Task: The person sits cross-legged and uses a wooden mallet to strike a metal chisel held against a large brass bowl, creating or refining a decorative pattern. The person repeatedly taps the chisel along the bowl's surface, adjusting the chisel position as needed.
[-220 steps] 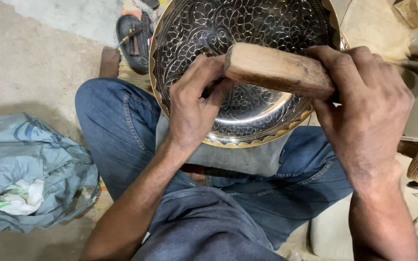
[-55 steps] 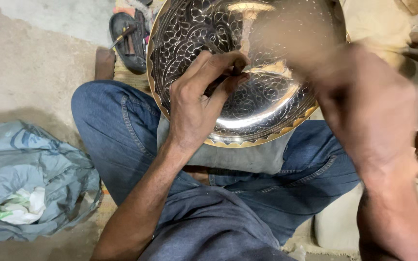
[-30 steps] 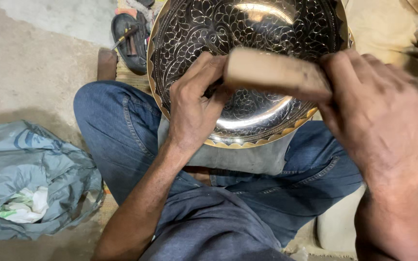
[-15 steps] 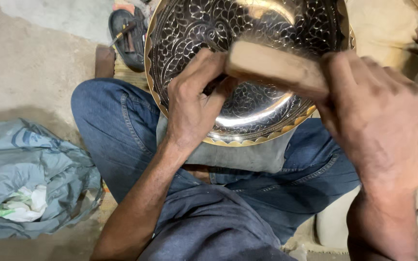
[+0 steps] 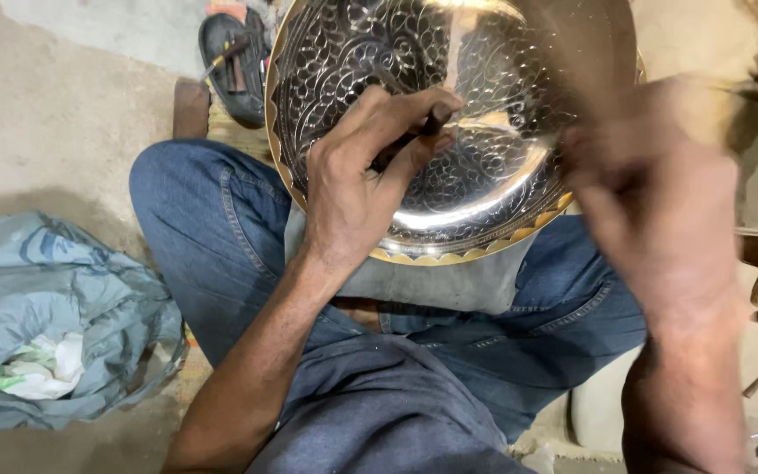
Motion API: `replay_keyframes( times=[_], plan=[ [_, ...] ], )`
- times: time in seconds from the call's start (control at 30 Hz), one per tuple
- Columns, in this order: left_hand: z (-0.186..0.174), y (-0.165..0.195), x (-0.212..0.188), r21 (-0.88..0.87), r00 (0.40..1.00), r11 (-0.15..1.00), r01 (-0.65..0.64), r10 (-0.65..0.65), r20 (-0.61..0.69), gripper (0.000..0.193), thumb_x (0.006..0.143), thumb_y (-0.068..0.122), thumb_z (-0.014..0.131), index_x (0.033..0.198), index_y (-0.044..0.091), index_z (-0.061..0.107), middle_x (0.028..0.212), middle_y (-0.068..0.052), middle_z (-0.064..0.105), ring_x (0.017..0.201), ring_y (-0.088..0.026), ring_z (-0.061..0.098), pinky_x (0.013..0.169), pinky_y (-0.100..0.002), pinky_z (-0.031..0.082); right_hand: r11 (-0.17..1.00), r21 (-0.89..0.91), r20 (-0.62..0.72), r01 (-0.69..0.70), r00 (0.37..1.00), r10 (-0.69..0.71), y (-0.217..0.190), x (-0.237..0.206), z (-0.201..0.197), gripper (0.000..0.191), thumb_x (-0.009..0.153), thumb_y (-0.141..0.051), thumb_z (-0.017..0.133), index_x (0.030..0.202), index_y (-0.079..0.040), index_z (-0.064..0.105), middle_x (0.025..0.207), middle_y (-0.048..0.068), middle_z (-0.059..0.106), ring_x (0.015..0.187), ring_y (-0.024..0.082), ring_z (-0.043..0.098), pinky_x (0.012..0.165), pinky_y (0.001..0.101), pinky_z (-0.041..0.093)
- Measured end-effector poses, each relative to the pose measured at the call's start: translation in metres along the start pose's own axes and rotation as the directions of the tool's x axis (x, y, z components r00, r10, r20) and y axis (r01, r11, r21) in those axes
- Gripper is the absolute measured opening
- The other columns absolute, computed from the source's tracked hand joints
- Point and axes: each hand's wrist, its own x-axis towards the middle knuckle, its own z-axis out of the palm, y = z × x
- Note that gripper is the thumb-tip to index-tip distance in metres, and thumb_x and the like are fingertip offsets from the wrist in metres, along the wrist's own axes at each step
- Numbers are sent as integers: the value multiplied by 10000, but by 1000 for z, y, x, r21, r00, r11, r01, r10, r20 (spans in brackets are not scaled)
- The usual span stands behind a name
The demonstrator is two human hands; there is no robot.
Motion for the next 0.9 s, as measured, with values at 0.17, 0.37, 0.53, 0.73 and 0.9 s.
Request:
replay_keyframes(
  times=[0.17, 0.37, 0.53, 0.73, 0.9],
  plan=[
    [-2, 3, 0, -8, 999, 999, 31, -31, 20, 315, 1011, 58, 761, 1303, 157, 698, 1034, -11, 693, 906, -86, 715, 742, -220, 647, 1000, 11, -187, -4, 982, 6, -10, 3, 0, 319, 997, -78, 718, 1250, -33, 530, 1020, 89, 690, 879, 167, 721, 793, 274, 594],
    [-2, 4, 3, 53, 1000, 999, 8, -8, 1, 332, 1018, 58, 742, 1336, 108, 661, 1072, -12, 689, 966, -100, 717, 819, -251, 662, 822, -553, -17, 139, 984, -178, 7, -10, 3, 361, 876, -78, 856, 1142, -34, 616, 884, 109, 673, 749, 230, 661, 708, 353, 569],
    [-4, 4, 1, 47, 1000, 999, 19, -20, 23, 246, 1018, 47, 753, 1252, 103, 701, 1043, -17, 706, 925, -100, 734, 787, -248, 649, 999, -34, -165, 24, 986, -29, 14, -13, 14, 445, 1015, -70, 741, 1348, 19, 460, 1003, 90, 646, 805, 161, 618, 738, 312, 521],
    [-4, 6, 1, 14, 998, 999, 49, -49, 27, 323, 993, 47, 752, 1306, 106, 702, 1011, -19, 686, 905, -111, 727, 745, -254, 640, 972, -226, -71, 69, 994, -87, 16, -14, 12, 260, 1012, -54, 809, 1140, 5, 590, 892, 130, 678, 674, 224, 642, 650, 347, 518],
    [-6, 5, 2, 59, 999, 998, 10, -12, 30, 296, 1019, 50, 738, 1297, 138, 689, 1063, -6, 694, 924, -87, 715, 794, -253, 645, 872, -466, 20, 147, 988, -156, 2, -11, 4, 345, 817, 26, 851, 1071, 4, 618, 788, 125, 644, 631, 263, 632, 601, 387, 524]
  ],
)
